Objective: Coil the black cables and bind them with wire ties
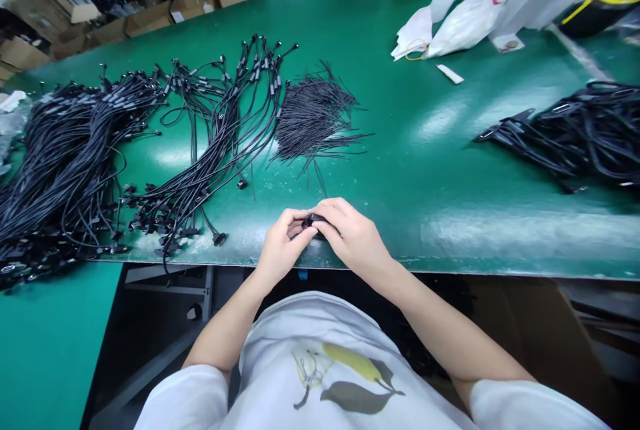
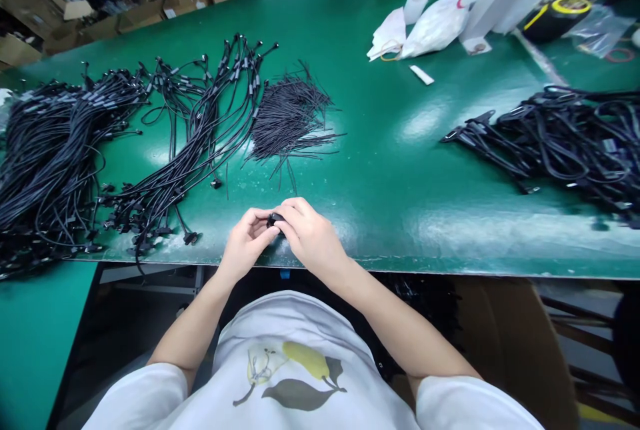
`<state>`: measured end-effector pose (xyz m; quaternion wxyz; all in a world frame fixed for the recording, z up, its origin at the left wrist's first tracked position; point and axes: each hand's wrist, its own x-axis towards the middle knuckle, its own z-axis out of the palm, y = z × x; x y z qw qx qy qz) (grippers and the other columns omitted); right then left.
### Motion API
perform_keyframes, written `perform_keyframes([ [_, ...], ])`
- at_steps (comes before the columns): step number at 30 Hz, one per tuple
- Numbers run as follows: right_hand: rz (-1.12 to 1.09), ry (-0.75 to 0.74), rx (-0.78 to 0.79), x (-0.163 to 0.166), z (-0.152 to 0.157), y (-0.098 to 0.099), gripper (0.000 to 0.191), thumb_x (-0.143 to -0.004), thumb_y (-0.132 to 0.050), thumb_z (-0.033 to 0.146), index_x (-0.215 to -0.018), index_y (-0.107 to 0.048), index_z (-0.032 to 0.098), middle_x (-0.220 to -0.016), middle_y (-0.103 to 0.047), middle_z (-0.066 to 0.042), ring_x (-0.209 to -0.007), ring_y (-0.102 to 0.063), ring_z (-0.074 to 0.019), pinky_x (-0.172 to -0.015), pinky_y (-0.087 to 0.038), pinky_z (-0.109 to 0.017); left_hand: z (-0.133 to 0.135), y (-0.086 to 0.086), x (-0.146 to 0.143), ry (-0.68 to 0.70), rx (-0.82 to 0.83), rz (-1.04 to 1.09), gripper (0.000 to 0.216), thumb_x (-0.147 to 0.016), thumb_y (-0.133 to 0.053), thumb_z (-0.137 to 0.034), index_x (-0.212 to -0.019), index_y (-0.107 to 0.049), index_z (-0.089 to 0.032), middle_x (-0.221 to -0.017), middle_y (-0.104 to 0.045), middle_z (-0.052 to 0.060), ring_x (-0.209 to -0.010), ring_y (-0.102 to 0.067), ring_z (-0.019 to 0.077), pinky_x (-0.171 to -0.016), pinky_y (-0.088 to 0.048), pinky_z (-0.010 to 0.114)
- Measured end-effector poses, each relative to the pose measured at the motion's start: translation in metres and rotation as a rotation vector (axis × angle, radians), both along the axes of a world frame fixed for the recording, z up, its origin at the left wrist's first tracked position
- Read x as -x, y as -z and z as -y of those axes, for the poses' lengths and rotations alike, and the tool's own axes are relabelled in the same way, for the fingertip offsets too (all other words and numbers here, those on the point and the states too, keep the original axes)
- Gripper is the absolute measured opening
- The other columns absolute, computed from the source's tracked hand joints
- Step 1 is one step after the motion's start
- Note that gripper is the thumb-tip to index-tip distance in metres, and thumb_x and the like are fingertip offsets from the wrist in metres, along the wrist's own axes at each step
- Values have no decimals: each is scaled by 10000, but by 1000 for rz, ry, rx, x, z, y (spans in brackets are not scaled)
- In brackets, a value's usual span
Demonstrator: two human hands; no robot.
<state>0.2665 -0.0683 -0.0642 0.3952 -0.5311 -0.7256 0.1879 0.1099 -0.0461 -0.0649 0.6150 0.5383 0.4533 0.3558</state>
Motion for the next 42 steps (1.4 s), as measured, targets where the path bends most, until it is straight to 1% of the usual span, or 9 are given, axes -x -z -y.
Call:
perform_keyframes([
  [9,53,81,-113,4,-1,2,141,-907,-498,169,-1001,-600,193,-961,-642,-80,-903,-608,-199,-804,-505,-331,-2,5,-6,-67,-18,140,212,-794,-664,-243,-981,-593,-172,-1087,-622,62,-1040,-611,168,-966,-467,316],
  [11,13,85,-76,3,-1,1,119,-899,-517,174,-972,-610,191,-934,-640,-74,-870,-613,-192,-775,-515,-323,0,6,-5,-30,28,155,297,-762,-710,-248,-1017,-575,-178,-1084,-623,60,-1054,-604,173,-971,-461,321],
  [14,-176,55,53,2,-1,0,97,-875,-560,181,-950,-619,200,-908,-625,-48,-807,-617,-159,-713,-541,-284,2,6,-4,-23,99,191,387,-687,-783,-236,-997,-558,-181,-1037,-630,46,-1019,-617,176,-953,-473,329],
  [18,-306,26,85,3,1,-1,139,-842,-607,182,-978,-621,211,-1003,-591,-54,-884,-617,-156,-758,-565,-289,1,8,-5,-70,86,219,346,-688,-769,-223,-973,-580,-177,-1034,-630,51,-1010,-625,170,-958,-481,329],
  [24,-179,69,17,7,5,-3,141,-887,-534,166,-996,-605,218,-957,-614,-59,-899,-616,-176,-772,-551,-314,2,13,-7,-161,-90,106,239,-718,-673,-154,-952,-624,-170,-1068,-611,67,-1017,-634,170,-936,-511,306],
  [28,-176,106,41,12,6,-3,145,-899,-521,187,-1027,-582,220,-966,-605,-57,-860,-623,-171,-762,-548,-312,2,11,-5,-154,-318,-58,250,-754,-595,-113,-986,-664,-176,-1069,-610,78,-1045,-616,182,-926,-523,323],
  [32,-153,156,-1,18,3,-2,166,-899,-494,165,-1040,-569,210,-1015,-594,-77,-936,-608,-191,-807,-535,-332,-2,7,-6,-149,-532,-251,282,-784,-558,-96,-1025,-670,-190,-1052,-632,78,-1026,-609,185,-902,-533,340],
  [37,-171,227,-59,24,-5,1,144,-902,-490,166,-1019,-567,201,-1016,-592,-83,-952,-592,-192,-837,-520,-340,-9,6,-11,-201,-672,-351,275,-829,-507,-98,-1049,-647,-182,-1078,-634,88,-1031,-610,183,-898,-529,343],
  [42,-224,275,-10,26,-7,8,120,-897,-470,160,-968,-561,195,-970,-597,-68,-916,-583,-183,-819,-514,-326,-11,6,-12,-140,-786,-505,275,-863,-471,-108,-1073,-636,-175,-1077,-643,87,-1018,-610,175,-916,-509,339],
])
